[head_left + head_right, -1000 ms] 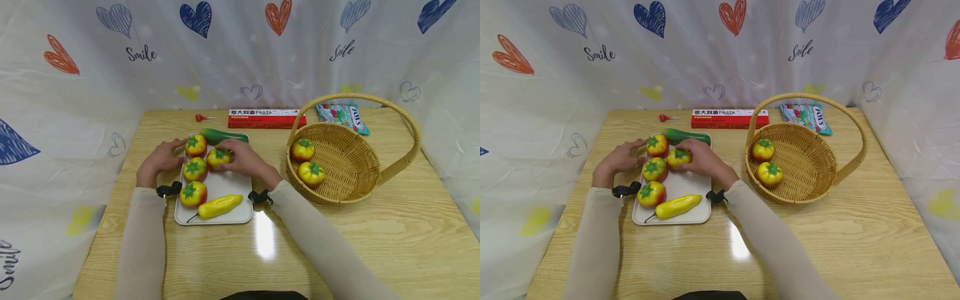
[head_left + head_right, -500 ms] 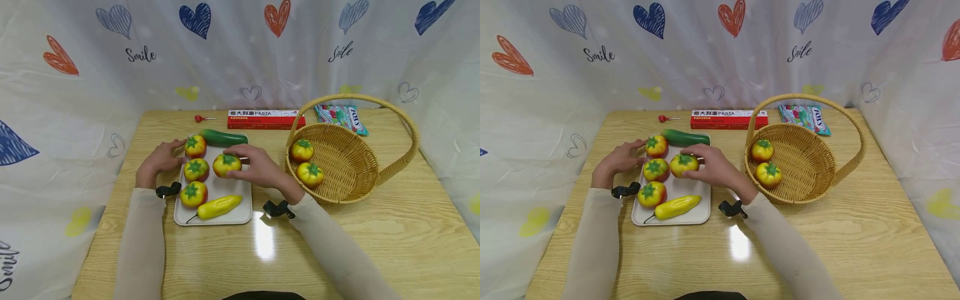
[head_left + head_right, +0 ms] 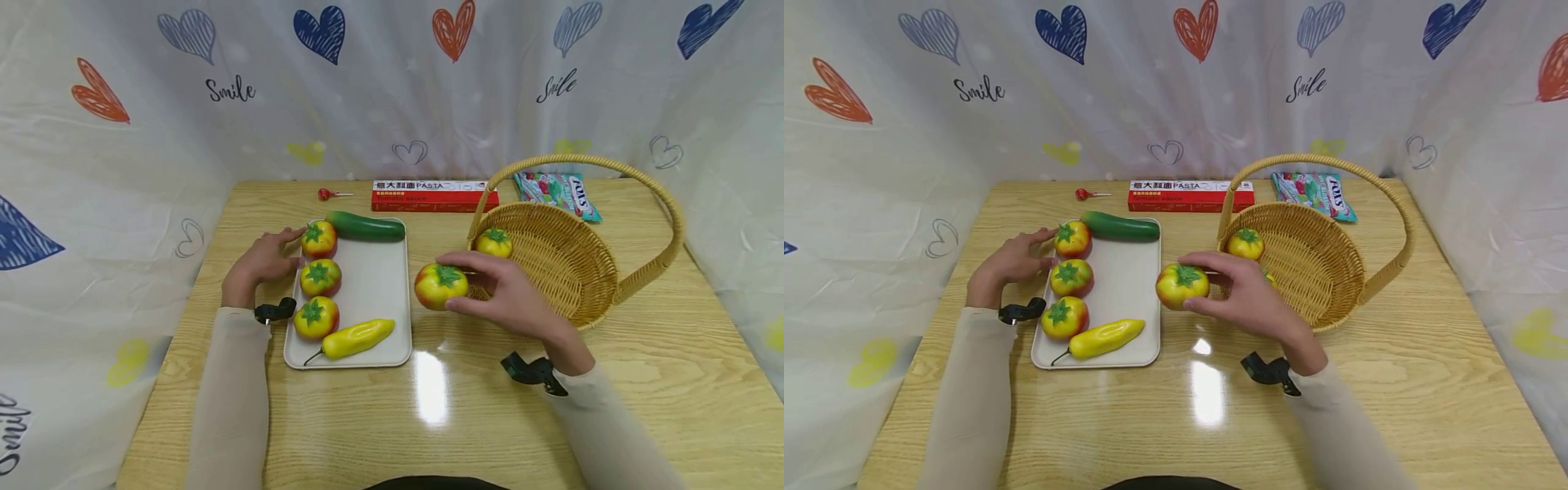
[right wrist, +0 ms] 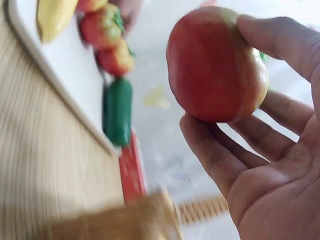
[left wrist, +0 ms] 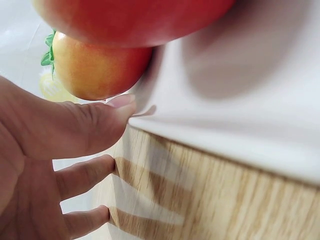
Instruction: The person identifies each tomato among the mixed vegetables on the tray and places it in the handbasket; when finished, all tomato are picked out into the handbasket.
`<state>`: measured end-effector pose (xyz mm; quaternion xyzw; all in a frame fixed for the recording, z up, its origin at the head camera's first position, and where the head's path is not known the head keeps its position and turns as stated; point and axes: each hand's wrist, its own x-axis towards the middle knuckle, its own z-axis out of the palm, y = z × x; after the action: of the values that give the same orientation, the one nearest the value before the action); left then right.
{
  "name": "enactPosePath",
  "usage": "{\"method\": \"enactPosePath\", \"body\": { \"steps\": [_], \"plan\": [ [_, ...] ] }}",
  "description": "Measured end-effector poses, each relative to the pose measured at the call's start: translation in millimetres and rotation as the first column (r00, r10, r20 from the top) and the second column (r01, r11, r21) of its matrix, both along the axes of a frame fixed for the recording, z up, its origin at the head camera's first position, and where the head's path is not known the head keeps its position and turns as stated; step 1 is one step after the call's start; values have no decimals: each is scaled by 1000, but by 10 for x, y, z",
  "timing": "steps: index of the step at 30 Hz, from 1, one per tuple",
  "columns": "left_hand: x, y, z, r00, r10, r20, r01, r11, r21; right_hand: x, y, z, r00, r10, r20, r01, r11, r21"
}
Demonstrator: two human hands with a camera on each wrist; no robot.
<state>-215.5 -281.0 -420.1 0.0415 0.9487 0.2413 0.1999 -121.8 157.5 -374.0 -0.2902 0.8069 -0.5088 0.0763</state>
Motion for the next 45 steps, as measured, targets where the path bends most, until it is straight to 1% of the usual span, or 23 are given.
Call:
{"method": "enactPosePath", "body": {
  "steps": [4, 9, 15, 17, 20, 24, 27, 30, 32, 33, 35, 39, 43, 45],
  "plan": [
    [-4, -2, -11, 1000, 5, 6, -5, 1000, -5, 106, 355, 30, 999, -36, 24, 37, 999, -14],
    [-10, -11, -27, 1000, 6, 5, -6, 1000, -11, 210, 756, 77, 994, -106, -11, 106, 994, -14],
    [-11, -9, -28, 1000, 9, 12, -9, 1000, -6, 312, 1165, 119, 975, -219, -45, 222, 972, 72],
    [-6, -8, -29, 1000, 9, 11, -9, 1000, -2, 340, 1262, 128, 969, -237, -65, 243, 964, 108],
    [-2, -8, -33, 1000, 10, 7, -10, 1000, 4, 371, 1367, 136, 966, -242, -89, 254, 954, 160],
    [2, -7, -31, 1000, 12, 3, -12, 1000, 8, 388, 1440, 126, 960, -248, -128, 272, 933, 236],
    [0, -6, -38, 1000, 12, 2, -12, 1000, 4, 380, 1447, 105, 954, -260, -152, 295, 907, 299],
    [-4, -3, -49, 1000, 10, 7, -10, 1000, 2, 355, 1426, 68, 953, -268, -143, 303, 882, 360],
    [-11, -9, -60, 1000, 8, 8, -8, 1000, 0, 326, 1404, 34, 958, -261, -117, 286, 873, 395],
    [-14, -13, -64, 1000, 5, 8, -5, 1000, -2, 310, 1392, 16, 963, -248, -103, 268, 873, 409],
    [-18, -18, -72, 1000, -3, 1, 3, 1000, -4, 277, 1369, -20, 974, -218, -66, 226, 880, 418],
    [-29, -33, -94, 1000, -6, -13, 6, 1000, -7, 218, 1315, -83, 985, -170, -31, 168, 899, 405],
    [-33, -29, -94, 1000, 6, -14, -6, 1000, -7, 167, 1247, -116, 986, -166, -21, 160, 904, 396],
    [-24, -17, -73, 1000, 4, -14, -4, 1000, -6, 142, 1215, -131, 987, -163, -11, 154, 907, 393]
  ]
}}
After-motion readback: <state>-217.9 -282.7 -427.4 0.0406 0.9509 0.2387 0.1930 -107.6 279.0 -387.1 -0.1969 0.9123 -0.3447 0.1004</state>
